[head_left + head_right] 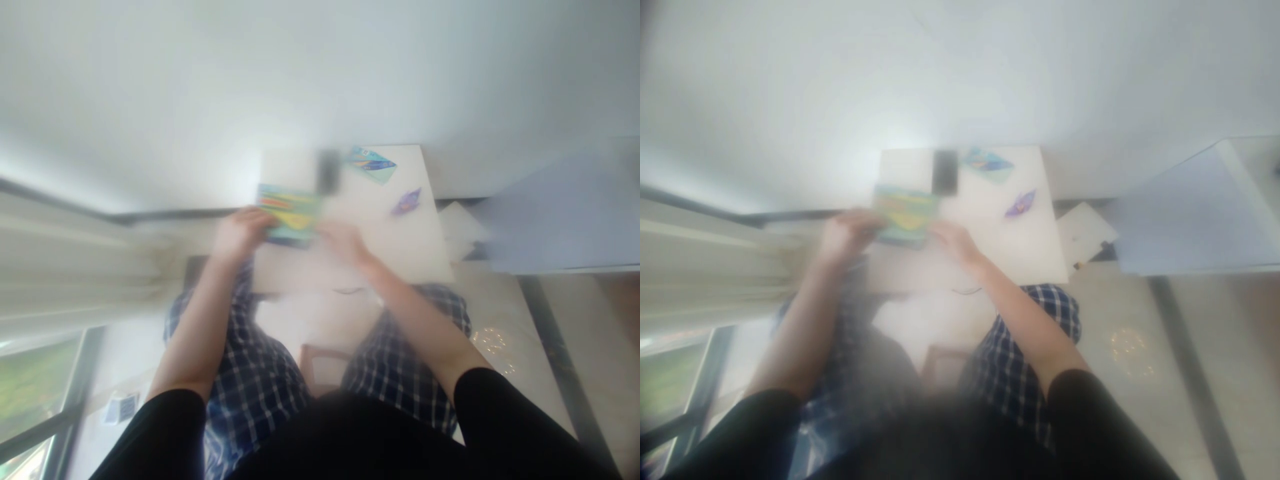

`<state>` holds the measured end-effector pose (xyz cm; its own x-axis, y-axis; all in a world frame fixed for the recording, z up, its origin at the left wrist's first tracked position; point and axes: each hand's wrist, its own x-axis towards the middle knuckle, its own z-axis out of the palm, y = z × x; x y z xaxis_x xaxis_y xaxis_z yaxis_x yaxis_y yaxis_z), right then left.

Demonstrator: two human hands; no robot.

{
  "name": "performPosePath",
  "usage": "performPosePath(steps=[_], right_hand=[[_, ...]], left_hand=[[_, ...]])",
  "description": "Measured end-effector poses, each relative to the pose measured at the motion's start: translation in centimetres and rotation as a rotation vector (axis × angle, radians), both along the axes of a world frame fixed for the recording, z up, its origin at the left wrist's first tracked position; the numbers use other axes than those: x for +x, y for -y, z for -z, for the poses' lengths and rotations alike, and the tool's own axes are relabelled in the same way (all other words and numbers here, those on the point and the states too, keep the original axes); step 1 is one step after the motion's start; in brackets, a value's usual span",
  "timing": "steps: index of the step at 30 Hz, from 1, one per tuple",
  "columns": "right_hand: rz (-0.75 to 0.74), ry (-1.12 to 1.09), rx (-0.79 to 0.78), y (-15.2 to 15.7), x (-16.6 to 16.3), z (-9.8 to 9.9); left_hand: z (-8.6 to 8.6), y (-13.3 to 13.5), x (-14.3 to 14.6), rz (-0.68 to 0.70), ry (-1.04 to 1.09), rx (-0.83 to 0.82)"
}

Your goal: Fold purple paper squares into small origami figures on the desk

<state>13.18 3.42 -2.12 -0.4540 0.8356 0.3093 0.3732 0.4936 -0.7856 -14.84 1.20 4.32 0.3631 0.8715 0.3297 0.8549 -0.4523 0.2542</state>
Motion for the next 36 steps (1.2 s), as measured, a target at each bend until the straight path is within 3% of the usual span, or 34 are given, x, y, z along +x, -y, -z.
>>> performPosePath(steps=[7,12,16,22,28,32,36], right_hand=[[-0.068,0.154,-0.001,0.0,-1.5,1.7],[-0.124,0.133,0.011,-0.1,-1.6,2.0],[-0.118,0.106,0.012,-0.6,-1.6,1.8],[0.060,0.057,0.071,-1.7,-0.4,0.4],[0.244,-0.143,-0.082,-1.9,1.1,-1.8],[0.365,-0.223,-0.148,-2.4,2.0,-3.6],[0.440,-0.260,-0.152,-3.4,3.2,-4.5]], left_hand=[[3.3,0.8,-2.3,0.029,0.031,-0.132],[3.3,1.6,-2.7,0.129,0.137,-0.119],[3.2,2.5,-2.9,0.087,0.236,-0.137],[2.9,1.7,-1.8,-0.035,0.296,-0.119],[1.5,-0.5,1.5,-0.034,0.462,-0.139],[0.6,-1.9,4.1,-0.127,0.586,-0.167],[0.7,-3.3,6.3,-0.211,0.744,-0.209]])
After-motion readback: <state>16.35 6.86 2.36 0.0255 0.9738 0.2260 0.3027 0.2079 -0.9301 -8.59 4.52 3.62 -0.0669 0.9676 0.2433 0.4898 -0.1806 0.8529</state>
